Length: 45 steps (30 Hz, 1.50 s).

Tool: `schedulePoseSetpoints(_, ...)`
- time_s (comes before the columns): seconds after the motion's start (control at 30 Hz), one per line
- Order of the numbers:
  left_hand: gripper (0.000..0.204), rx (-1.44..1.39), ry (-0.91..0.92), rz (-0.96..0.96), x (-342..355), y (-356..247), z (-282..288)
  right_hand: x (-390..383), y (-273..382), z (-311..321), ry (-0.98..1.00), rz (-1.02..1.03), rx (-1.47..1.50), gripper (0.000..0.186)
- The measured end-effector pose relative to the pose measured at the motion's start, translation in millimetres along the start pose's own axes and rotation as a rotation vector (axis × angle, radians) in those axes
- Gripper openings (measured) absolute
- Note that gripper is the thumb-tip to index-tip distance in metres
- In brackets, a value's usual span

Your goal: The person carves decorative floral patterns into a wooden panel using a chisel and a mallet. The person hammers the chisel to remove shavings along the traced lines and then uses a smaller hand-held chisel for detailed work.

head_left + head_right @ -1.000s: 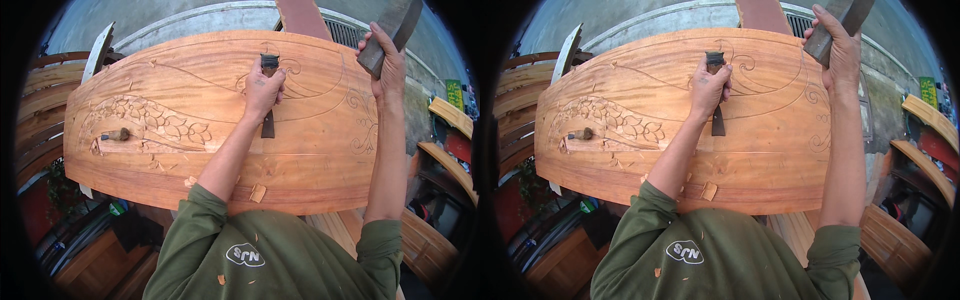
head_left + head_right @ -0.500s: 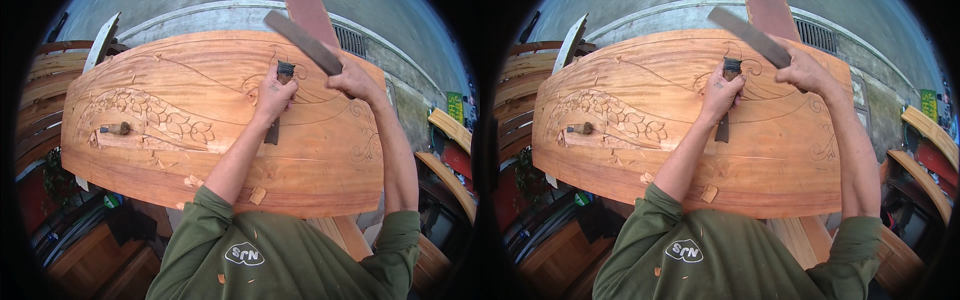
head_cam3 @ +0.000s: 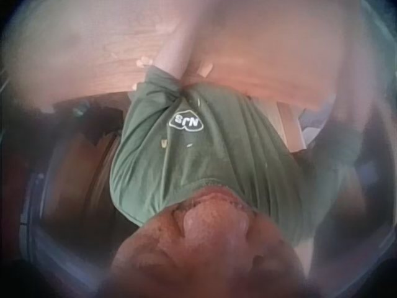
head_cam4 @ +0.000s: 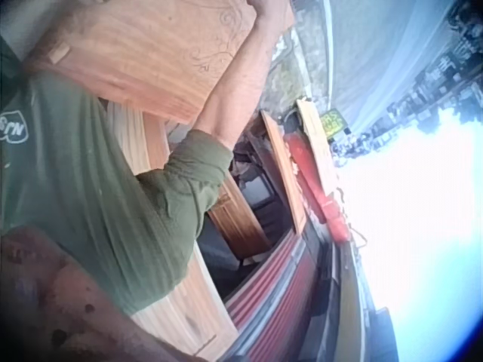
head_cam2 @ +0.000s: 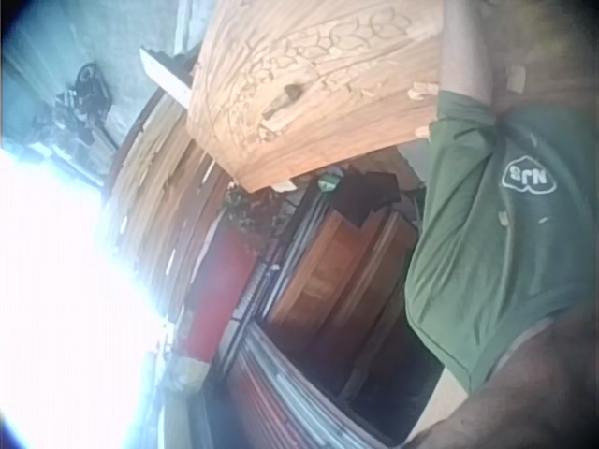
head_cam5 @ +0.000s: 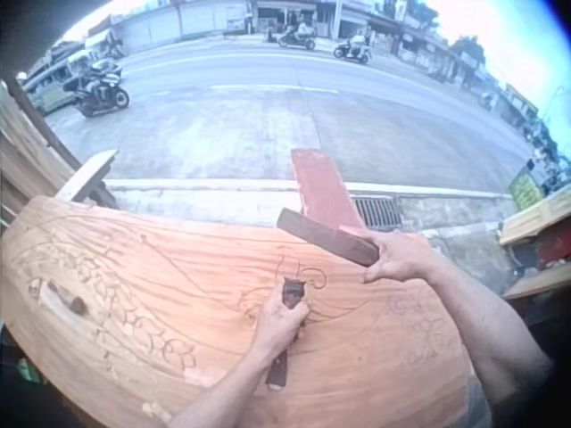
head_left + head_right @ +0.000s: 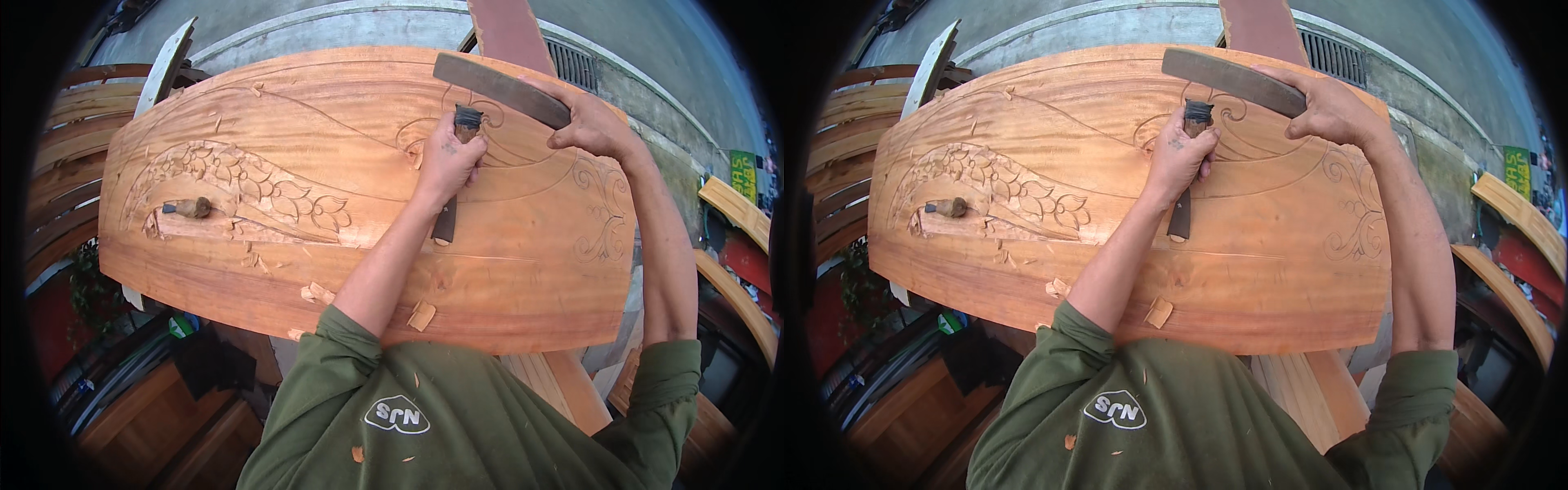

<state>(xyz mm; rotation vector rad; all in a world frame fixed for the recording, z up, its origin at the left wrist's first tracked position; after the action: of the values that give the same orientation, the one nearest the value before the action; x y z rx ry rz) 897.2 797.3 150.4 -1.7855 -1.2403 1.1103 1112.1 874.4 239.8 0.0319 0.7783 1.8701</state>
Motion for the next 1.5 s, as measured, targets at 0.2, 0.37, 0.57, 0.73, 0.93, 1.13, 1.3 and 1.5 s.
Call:
schedulePoseSetpoints(0.2, 0.029, -0.021, 0.019, 0.016, 0, 5, -8, -12, -16, 21, -0.647, -0.295, 0.731, 0.103)
schedulePoseSetpoints(0.37, 0.030, -0.053, -0.048, -0.018, -2, 3, 7, -12, -12, -18, 0.016, 0.006, 0.130, 0.103)
schedulePoseSetpoints(0.57, 0.031, -0.038, -0.016, -0.002, -5, 6, -2, -17, 1, 13, -0.471, -0.291, 0.599, 0.098)
schedulePoseSetpoints(0.73, 0.033, 0.014, -0.017, -0.025, -16, -7, 2, -12, 13, -18, 0.034, -0.101, 0.186, 0.100)
schedulePoseSetpoints(0.93, 0.036, -0.014, -0.007, -0.014, -7, 4, 4, -7, 20, 1, -0.452, -0.210, 0.664, 0.100)
schedulePoseSetpoints(1.13, 0.037, -0.039, -0.015, -0.001, -14, 1, 4, -14, 24, -3, 0.029, 0.091, 0.024, 0.098)
schedulePoseSetpoints(1.3, 0.037, -0.019, -0.018, 0.019, -10, 7, 3, -21, 13, 6, -0.243, -0.344, 0.466, 0.097)
schedulePoseSetpoints(1.5, 0.036, -0.031, 0.001, -0.023, -15, 0, 0, -15, 28, 5, -0.125, 0.107, 0.058, 0.101)
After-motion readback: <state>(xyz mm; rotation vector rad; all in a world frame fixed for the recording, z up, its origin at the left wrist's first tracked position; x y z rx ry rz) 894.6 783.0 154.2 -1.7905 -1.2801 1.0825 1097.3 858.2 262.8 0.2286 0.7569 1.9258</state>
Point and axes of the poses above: each hand's wrist, its own x-axis towards the middle knuckle, its own z-axis out of the back of the hand, y = z × x, the point moved 7 cm from there along x, towards the middle knuckle, and after that the axes turned 4 degrees about -x, right-handed, at the moved point
